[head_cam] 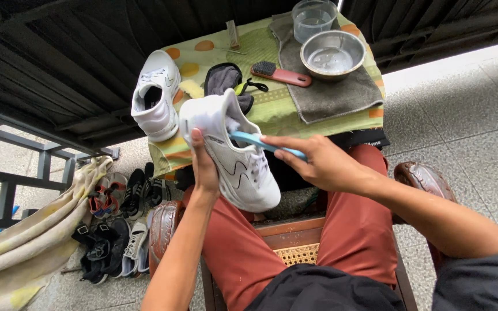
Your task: The person cleans a white sneaker by repeatedly scrubbing the interior and upper with a blue brush dipped in water. The person removes the insole, scrubs the insole separately, and continues scrubbing the shoe interior and exterior throughout the clip.
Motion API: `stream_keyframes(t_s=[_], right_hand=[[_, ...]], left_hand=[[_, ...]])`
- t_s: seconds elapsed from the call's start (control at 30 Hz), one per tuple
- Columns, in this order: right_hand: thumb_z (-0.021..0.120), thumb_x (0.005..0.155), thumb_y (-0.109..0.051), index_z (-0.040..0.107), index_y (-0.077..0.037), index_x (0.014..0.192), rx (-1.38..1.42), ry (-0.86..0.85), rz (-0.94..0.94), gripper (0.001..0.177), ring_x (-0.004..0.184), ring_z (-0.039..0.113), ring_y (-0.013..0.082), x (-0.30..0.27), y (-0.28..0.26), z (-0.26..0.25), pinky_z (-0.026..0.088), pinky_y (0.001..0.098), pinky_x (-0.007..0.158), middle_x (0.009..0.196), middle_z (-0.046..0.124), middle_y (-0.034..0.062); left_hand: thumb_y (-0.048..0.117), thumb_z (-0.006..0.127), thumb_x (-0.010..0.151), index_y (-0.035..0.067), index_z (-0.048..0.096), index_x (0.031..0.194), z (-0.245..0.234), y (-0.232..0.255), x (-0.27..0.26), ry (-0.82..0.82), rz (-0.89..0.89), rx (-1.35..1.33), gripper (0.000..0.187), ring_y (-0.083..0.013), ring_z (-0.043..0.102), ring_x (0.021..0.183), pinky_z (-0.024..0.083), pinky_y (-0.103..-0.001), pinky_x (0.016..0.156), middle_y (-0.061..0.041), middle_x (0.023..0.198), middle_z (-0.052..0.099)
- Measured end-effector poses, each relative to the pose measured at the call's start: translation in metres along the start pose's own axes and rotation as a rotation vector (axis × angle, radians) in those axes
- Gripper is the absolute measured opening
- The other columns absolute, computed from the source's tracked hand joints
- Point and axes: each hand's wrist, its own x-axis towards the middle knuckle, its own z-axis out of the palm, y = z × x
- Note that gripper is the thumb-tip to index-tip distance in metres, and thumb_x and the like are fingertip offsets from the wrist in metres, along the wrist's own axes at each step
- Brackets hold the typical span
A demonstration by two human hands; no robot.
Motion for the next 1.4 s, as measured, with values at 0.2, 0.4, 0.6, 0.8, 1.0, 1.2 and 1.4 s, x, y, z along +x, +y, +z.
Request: stream_keyframes(t_s=[0.2, 0.4, 0.6, 0.8, 1.0, 1.2, 1.4], right_hand=[[0.055, 0.099, -0.015, 0.067, -0.013, 0.135, 0.366, -0.202, 0.113, 0.038, 0.044, 0.041, 0.0049, 0.011, 0.016, -0.067, 0.03, 0.0182, 0.04, 0.052, 0.046, -0.0043], [0.058, 0.102, -0.024, 0.066, -0.011, 0.123, 0.112, 0.191, 0.266, 0.026, 0.047, 0.035, 0.0114, 0.058, 0.023, -0.094, 0.027, 0.028, 0.041, 0.06, 0.045, 0.001], [0.051, 0.1, -0.013, 0.064, -0.002, 0.112, -0.215, 0.137, 0.409, 0.021, 0.069, 0.057, 0.0199, 0.174, 0.057, -0.025, 0.046, 0.0373, 0.055, 0.087, 0.064, 0.0076], [0.058, 0.091, -0.047, 0.072, -0.004, 0.09, -0.68, 0.203, 0.236, 0.046, 0.091, 0.069, 0.0475, 0.253, 0.134, 0.026, 0.049, 0.057, 0.077, 0.09, 0.07, 0.0233], [0.062, 0.089, 0.002, 0.073, -0.011, 0.104, 0.045, 0.299, -0.668, 0.022, 0.086, 0.066, 0.0279, 0.094, -0.053, 0.018, 0.054, 0.0353, 0.08, 0.092, 0.068, 0.008], [0.059, 0.094, -0.019, 0.059, -0.008, 0.105, -0.531, 0.052, -0.641, 0.015, 0.089, 0.063, 0.0342, 0.107, -0.045, 0.05, 0.046, 0.0442, 0.077, 0.095, 0.062, 0.0104], [0.051, 0.098, -0.022, 0.056, -0.01, 0.104, -0.641, -0.072, -0.599, 0.014, 0.068, 0.066, 0.0432, 0.09, -0.047, 0.028, 0.053, 0.0522, 0.062, 0.088, 0.063, 0.0117]], left_hand=[[0.087, 0.027, 0.088, 0.006, 0.022, 0.159, -0.018, -0.006, 0.016, 0.079, 0.167, 0.068, 0.107, -0.0394, 0.041, 0.141, 0.028, -0.057, 0.12, -0.027, 0.154, 0.035], [0.091, 0.034, 0.064, 0.012, 0.023, 0.157, -0.047, -0.034, 0.049, 0.27, 0.075, -0.09, 0.123, -0.0319, 0.04, 0.147, 0.035, -0.051, 0.119, -0.015, 0.159, 0.041], [0.081, 0.054, 0.066, 0.01, 0.054, 0.136, -0.051, -0.039, 0.048, 0.177, 0.123, -0.447, 0.1, -0.0272, 0.068, 0.101, 0.063, -0.045, 0.087, -0.011, 0.114, 0.068], [0.08, 0.041, 0.091, 0.018, 0.044, 0.152, -0.065, -0.055, 0.056, -0.031, 0.078, -0.676, 0.087, -0.0321, 0.051, 0.137, 0.03, -0.05, 0.124, -0.01, 0.151, 0.049], [0.072, 0.035, 0.099, 0.011, 0.052, 0.146, -0.042, -0.045, 0.044, -0.178, 0.102, -0.775, 0.08, -0.0285, 0.057, 0.131, 0.044, -0.046, 0.116, -0.012, 0.144, 0.058], [0.073, 0.035, 0.097, 0.012, 0.049, 0.148, -0.04, -0.058, 0.04, -0.182, 0.119, -0.644, 0.081, -0.0256, 0.058, 0.131, 0.043, -0.044, 0.118, -0.012, 0.146, 0.057], [0.065, 0.026, 0.102, 0.001, 0.039, 0.152, -0.035, -0.005, 0.009, -0.298, 0.115, -0.212, 0.082, -0.0347, 0.049, 0.138, 0.026, -0.054, 0.122, -0.021, 0.151, 0.048]])
